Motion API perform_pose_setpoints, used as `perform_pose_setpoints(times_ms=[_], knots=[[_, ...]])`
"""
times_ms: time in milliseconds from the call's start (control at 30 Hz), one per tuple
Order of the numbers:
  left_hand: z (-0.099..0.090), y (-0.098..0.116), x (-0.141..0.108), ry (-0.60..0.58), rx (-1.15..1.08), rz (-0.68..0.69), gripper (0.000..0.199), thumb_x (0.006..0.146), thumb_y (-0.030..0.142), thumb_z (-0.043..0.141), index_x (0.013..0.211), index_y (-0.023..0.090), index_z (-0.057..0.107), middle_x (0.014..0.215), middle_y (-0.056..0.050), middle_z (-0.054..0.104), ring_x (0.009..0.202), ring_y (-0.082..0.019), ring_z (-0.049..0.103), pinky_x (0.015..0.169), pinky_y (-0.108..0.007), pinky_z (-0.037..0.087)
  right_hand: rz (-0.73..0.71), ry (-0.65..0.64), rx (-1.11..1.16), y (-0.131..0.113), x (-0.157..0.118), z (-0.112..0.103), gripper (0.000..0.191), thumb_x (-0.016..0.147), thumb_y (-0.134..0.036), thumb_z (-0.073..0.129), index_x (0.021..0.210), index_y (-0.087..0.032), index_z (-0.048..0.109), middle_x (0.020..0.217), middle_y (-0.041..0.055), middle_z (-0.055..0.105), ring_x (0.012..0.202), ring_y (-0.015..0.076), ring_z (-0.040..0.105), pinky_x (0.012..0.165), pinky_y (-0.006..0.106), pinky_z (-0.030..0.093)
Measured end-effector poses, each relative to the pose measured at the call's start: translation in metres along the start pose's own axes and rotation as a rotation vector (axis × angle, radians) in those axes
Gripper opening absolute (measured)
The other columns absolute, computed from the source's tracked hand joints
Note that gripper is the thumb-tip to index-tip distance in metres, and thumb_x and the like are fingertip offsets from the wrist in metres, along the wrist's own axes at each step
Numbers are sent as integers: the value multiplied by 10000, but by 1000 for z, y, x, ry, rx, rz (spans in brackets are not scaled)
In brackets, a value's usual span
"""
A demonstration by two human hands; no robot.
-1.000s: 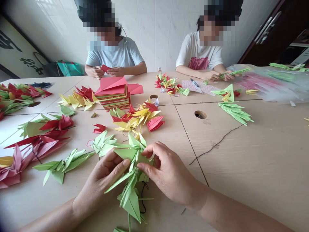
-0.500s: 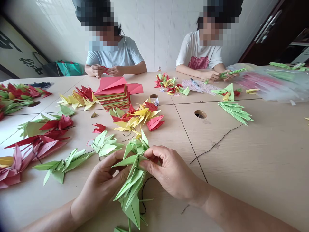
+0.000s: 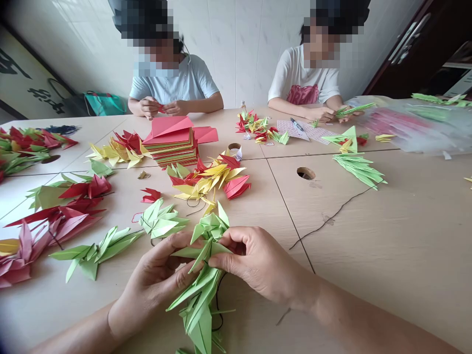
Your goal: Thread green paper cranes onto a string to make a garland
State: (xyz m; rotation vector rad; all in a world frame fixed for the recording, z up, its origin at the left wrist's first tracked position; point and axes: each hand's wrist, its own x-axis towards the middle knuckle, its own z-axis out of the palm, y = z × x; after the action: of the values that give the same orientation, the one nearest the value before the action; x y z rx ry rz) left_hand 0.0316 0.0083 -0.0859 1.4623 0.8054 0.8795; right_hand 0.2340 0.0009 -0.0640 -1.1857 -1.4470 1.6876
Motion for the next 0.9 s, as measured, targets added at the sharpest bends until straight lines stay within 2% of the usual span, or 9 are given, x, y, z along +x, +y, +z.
perform_pose_setpoints(times_ms=[100, 200, 367, 467, 567, 633, 767, 900], knots=[[2, -4, -1, -23, -72, -60, 117, 860, 246, 676, 977, 248, 687, 964, -59, 701, 823, -179, 655, 755, -290, 528, -7, 2, -16, 0, 0, -1, 292, 802, -392, 733, 725, -172, 557, 682, -53, 426, 656, 106, 356, 596, 231, 291], [3, -6, -1, -33, -146, -98, 113, 846, 242, 692, 959, 234, 688, 957, -64, 701, 789, -173, 657, 713, -278, 529, 4, -3, -17, 0, -1, -1, 321, 792, -411, 738, 696, -170, 548, 659, -55, 391, 634, 104, 321, 571, 237, 258], [4, -3, 0, -44, -289, -188, 85, 810, 219, 732, 873, 214, 675, 794, -17, 672, 667, -118, 609, 617, -213, 500, 11, -38, 1, 2, -1, -1, 323, 786, -442, 737, 718, -166, 582, 663, -47, 397, 635, 106, 324, 563, 241, 250], [4, -2, 1, -34, -380, -219, 149, 800, 216, 744, 928, 231, 670, 780, -2, 674, 656, -103, 599, 612, -192, 498, 19, -35, -10, 2, 0, -1, 325, 792, -439, 736, 717, -164, 581, 664, -47, 391, 637, 106, 324, 563, 241, 253], [5, 0, 1, -47, -385, -236, 245, 806, 198, 738, 1030, 270, 672, 829, 0, 692, 701, -103, 617, 638, -180, 508, 27, -34, -11, 1, 0, -1, 319, 794, -427, 740, 721, -162, 579, 667, -46, 409, 640, 104, 334, 565, 239, 258], [6, 2, 2, -56, -366, -250, 259, 817, 192, 725, 1056, 281, 678, 774, 12, 677, 700, -101, 617, 635, -169, 505, 25, -43, 9, 1, -1, -1, 309, 795, -427, 741, 735, -161, 595, 675, -43, 434, 643, 104, 347, 573, 236, 269], [9, 7, 3, -26, -365, -265, 235, 806, 195, 732, 1030, 260, 700, 675, 23, 636, 643, -99, 597, 603, -169, 500, 25, -42, 18, 0, -1, 0, 330, 787, -458, 738, 740, -162, 600, 677, -39, 446, 643, 106, 359, 575, 235, 280], [9, 7, 2, -22, -384, -289, 256, 759, 163, 768, 997, 244, 719, 674, 18, 638, 600, -100, 584, 568, -176, 495, 28, -14, -35, 1, -1, 0, 395, 777, -494, 734, 677, -170, 532, 648, -49, 370, 617, 103, 312, 548, 240, 251]])
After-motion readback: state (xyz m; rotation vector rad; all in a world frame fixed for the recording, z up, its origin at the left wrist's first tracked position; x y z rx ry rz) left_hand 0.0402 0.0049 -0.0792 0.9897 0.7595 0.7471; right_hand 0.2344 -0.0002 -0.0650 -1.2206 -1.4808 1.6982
